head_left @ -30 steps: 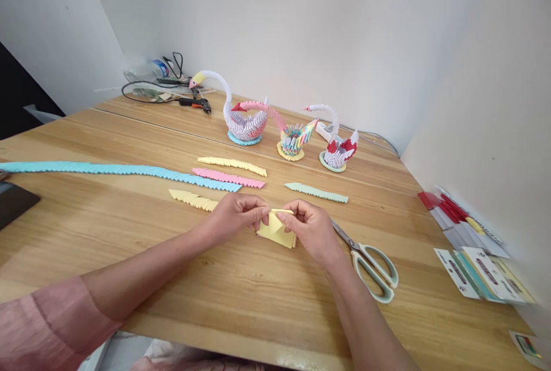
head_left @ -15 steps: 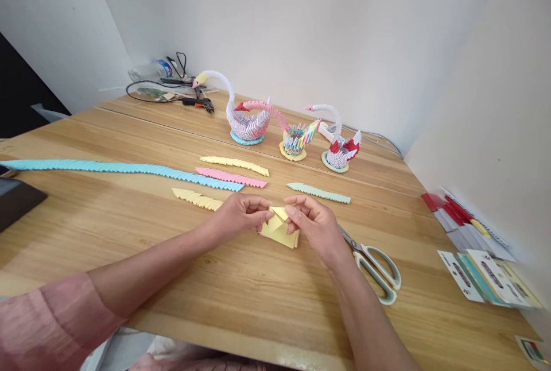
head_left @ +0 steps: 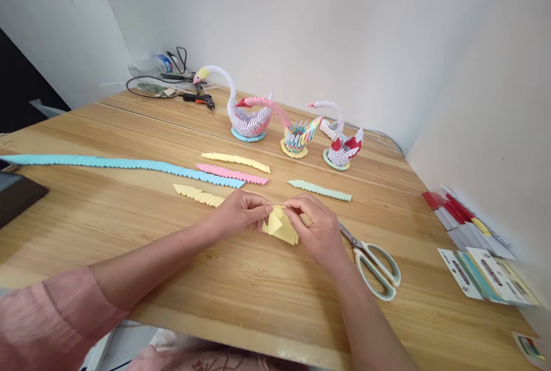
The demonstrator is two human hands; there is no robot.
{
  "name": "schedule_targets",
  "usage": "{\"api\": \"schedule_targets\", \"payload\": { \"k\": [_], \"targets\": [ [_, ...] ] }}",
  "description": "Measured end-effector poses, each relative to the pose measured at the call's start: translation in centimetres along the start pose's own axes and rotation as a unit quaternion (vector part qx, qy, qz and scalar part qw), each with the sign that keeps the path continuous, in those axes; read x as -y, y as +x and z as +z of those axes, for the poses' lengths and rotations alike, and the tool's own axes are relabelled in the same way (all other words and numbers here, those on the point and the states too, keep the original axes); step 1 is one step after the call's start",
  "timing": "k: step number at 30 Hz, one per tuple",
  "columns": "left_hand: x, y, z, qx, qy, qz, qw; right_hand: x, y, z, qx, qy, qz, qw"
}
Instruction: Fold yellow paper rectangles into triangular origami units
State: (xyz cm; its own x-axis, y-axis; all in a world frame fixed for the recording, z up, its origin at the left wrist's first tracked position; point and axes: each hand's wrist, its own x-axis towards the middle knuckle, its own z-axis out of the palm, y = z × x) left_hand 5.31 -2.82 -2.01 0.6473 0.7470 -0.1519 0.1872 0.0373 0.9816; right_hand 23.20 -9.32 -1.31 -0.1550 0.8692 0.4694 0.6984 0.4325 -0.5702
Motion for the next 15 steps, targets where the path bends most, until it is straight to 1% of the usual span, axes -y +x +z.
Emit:
{"api": "schedule_targets", "payload": {
  "k": [2, 4, 6, 9, 12, 15],
  "targets": [
    [0.1, 0.0, -0.1, 0.029, -0.014, -0.008, 0.999, -0.1, 0.0, 0.0, -0.010, 0.001, -0.008, 1.000],
    [0.1, 0.0, -0.3, 0.045, -0.030, -0.010, 0.998, -0.2, 0.1, 0.0, -0.014, 0.009, -0.029, 0.999],
    [0.0, 0.0, -0.3, 0.043, -0.048, -0.009, 0.998, -0.4, 0.1, 0.0, -0.012, 0.017, -0.046, 0.999],
    [-0.4, -0.1, -0.4, 0.035, -0.080, -0.016, 0.996, -0.7, 0.0, -0.1, 0.007, 0.025, -0.048, 0.999],
    [-0.6, -0.2, -0.4, 0.047, -0.115, -0.027, 0.992, -1.0, -0.1, -0.1, 0.025, 0.019, -0.048, 0.998],
    [-0.6, -0.3, -0.5, 0.060, -0.138, -0.032, 0.988, -1.1, -0.2, -0.3, 0.024, 0.008, -0.062, 0.998]
  ]
}}
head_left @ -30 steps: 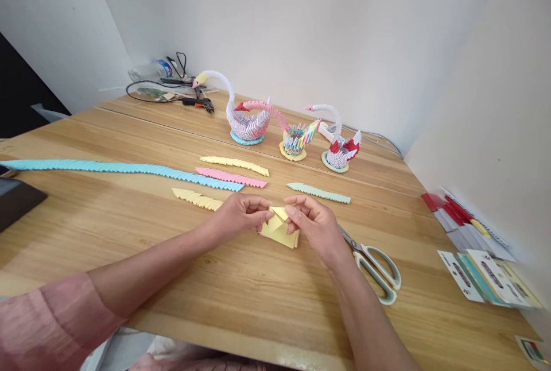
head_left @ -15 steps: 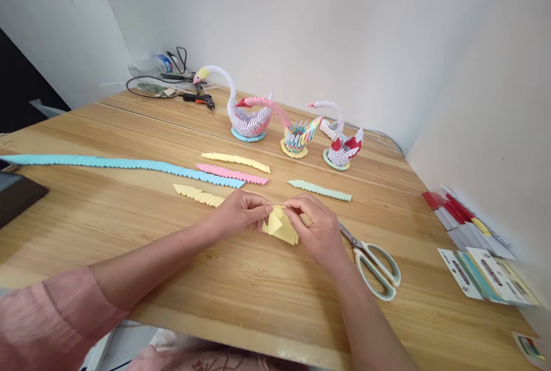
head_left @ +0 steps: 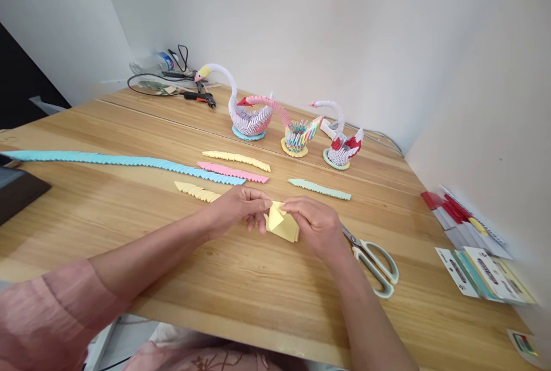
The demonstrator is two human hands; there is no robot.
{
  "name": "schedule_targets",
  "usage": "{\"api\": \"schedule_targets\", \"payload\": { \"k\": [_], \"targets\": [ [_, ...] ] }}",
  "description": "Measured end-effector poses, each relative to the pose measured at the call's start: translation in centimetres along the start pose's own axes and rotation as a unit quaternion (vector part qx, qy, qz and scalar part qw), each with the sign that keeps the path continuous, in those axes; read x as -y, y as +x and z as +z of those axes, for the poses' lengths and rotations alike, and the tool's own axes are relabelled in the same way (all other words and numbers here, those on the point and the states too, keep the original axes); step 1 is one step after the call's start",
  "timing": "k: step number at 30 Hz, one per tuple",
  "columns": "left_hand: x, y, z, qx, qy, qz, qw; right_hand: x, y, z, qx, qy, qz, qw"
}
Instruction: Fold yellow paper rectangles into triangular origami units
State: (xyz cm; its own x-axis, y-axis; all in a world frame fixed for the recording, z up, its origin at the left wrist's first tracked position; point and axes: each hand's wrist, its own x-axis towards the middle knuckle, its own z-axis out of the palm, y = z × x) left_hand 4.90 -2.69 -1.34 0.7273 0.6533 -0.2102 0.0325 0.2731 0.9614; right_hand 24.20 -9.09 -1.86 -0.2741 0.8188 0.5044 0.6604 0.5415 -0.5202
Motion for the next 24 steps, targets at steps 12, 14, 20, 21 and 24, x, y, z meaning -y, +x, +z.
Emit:
{"api": "schedule_targets", "payload": {
  "k": [12, 14, 20, 21, 24],
  "targets": [
    [0.3, 0.4, 0.4, -0.099, 0.039, 0.024, 0.994, 0.1, 0.3, -0.3, -0.001, 0.155, 0.187, 0.970],
    [0.4, 0.3, 0.5, -0.111, 0.052, 0.029, 0.992, 0.1, 0.5, -0.5, -0.008, 0.232, 0.256, 0.939],
    [0.6, 0.2, 0.8, -0.100, 0.083, 0.045, 0.990, 0.5, 0.7, 0.3, 0.018, 0.235, 0.313, 0.920],
    [0.6, 0.2, 0.8, -0.099, 0.090, 0.045, 0.990, 0.5, 0.6, 0.5, 0.020, 0.233, 0.319, 0.918],
    [0.5, 0.2, 1.0, -0.100, 0.106, 0.038, 0.989, 0.6, 0.6, 0.8, 0.017, 0.220, 0.322, 0.921]
  ]
}}
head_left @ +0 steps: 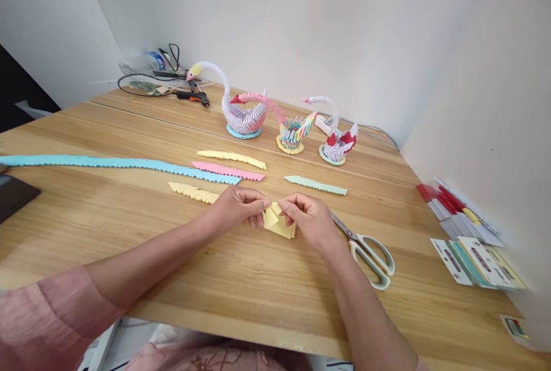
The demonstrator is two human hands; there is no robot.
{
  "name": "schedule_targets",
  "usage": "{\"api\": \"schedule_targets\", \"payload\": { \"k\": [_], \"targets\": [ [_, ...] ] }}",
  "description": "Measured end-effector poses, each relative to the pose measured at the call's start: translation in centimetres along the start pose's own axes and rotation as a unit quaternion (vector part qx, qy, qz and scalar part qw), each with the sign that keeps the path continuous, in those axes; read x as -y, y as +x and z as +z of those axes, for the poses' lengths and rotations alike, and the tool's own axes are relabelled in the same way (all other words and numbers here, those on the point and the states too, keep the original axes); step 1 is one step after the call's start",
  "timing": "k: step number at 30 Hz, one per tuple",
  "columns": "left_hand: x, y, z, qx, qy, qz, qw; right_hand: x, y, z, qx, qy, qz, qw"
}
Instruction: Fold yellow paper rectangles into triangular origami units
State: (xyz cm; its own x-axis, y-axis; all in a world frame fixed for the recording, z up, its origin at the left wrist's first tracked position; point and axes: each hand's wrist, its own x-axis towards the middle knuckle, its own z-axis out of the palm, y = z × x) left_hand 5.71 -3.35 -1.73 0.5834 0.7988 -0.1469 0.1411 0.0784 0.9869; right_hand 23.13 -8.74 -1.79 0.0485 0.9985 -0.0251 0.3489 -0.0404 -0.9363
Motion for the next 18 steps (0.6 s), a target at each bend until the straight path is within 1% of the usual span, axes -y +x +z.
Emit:
{"api": "schedule_targets", "payload": {
  "k": [2, 4, 6, 8, 10, 14, 16, 18],
  "targets": [
    [0.03, 0.07, -0.03, 0.002, 0.013, 0.001, 1.000, 0.14, -0.11, -0.02, -0.011, -0.033, -0.016, 0.999],
    [0.15, 0.15, -0.10, 0.007, 0.035, 0.005, 0.999, 0.38, -0.25, -0.02, -0.029, -0.088, -0.049, 0.994],
    [0.34, 0.19, -0.16, 0.023, 0.062, -0.002, 0.998, 0.57, -0.37, 0.06, -0.045, -0.138, -0.083, 0.986],
    [0.54, 0.21, -0.18, 0.047, 0.083, -0.015, 0.995, 0.64, -0.40, 0.18, -0.058, -0.156, -0.098, 0.981],
    [0.69, 0.23, -0.18, 0.060, 0.092, -0.020, 0.994, 0.59, -0.34, 0.24, -0.071, -0.130, -0.089, 0.985],
    [0.77, 0.36, -0.38, 0.024, 0.054, 0.005, 0.998, 0.43, -0.18, 0.00, -0.090, -0.020, -0.066, 0.994],
    [0.75, 0.45, -0.53, 0.007, 0.024, 0.013, 1.000, 0.40, -0.18, -0.08, -0.084, -0.001, -0.064, 0.994],
    [0.72, 0.50, -0.64, -0.003, 0.001, 0.012, 1.000, 0.37, -0.22, 0.01, -0.065, -0.013, -0.067, 0.996]
  ]
}}
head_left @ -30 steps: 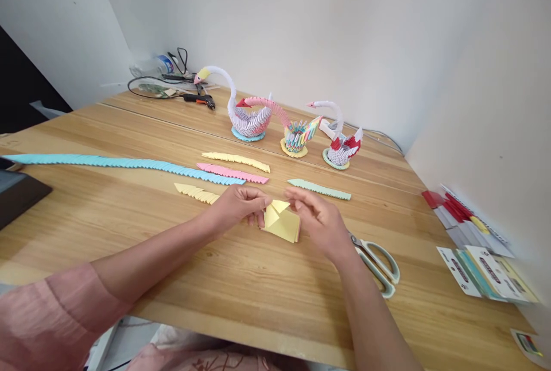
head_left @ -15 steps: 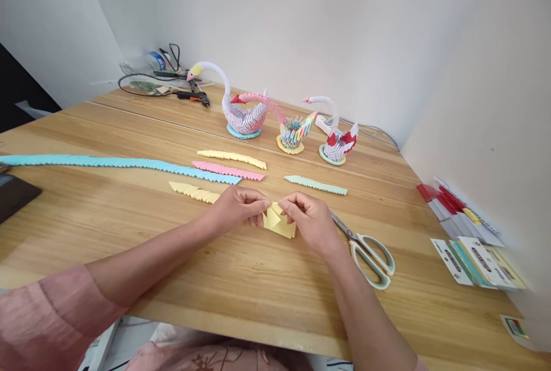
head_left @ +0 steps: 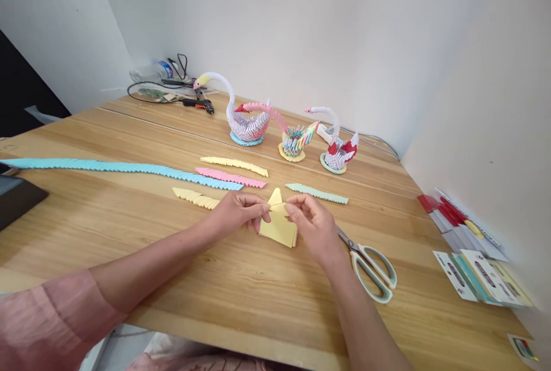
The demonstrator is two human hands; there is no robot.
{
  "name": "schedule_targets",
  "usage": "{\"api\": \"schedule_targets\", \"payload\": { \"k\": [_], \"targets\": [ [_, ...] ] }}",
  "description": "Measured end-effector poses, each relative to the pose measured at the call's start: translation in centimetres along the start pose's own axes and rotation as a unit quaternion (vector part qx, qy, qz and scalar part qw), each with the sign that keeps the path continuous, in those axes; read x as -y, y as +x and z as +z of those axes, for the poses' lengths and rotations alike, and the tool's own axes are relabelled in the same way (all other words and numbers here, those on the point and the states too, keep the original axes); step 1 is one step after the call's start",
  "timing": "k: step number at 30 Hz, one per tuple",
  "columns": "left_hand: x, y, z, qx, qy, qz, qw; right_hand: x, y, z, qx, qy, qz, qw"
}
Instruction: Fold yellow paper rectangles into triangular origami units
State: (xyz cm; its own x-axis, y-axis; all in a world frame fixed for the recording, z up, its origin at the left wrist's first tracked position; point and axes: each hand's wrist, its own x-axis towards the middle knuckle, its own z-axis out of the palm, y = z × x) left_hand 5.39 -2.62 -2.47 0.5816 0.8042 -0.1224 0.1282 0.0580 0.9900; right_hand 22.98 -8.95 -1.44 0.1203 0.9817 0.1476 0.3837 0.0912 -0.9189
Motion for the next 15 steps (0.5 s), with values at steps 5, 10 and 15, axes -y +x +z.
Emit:
{"api": "schedule_targets", "payload": {
  "k": [5, 10, 15],
  "targets": [
    [-0.01, 0.01, -0.05, 0.012, -0.016, 0.000, 1.000, -0.01, -0.21, 0.45, 0.006, -0.065, -0.042, 0.997],
    [-0.12, -0.07, -0.12, 0.025, -0.026, -0.001, 0.999, -0.05, -0.25, 0.46, -0.017, -0.114, -0.080, 0.990],
    [0.10, 0.05, -0.20, 0.023, -0.019, -0.005, 1.000, -0.31, -0.25, 0.41, -0.012, -0.129, -0.109, 0.985]
  ]
}}
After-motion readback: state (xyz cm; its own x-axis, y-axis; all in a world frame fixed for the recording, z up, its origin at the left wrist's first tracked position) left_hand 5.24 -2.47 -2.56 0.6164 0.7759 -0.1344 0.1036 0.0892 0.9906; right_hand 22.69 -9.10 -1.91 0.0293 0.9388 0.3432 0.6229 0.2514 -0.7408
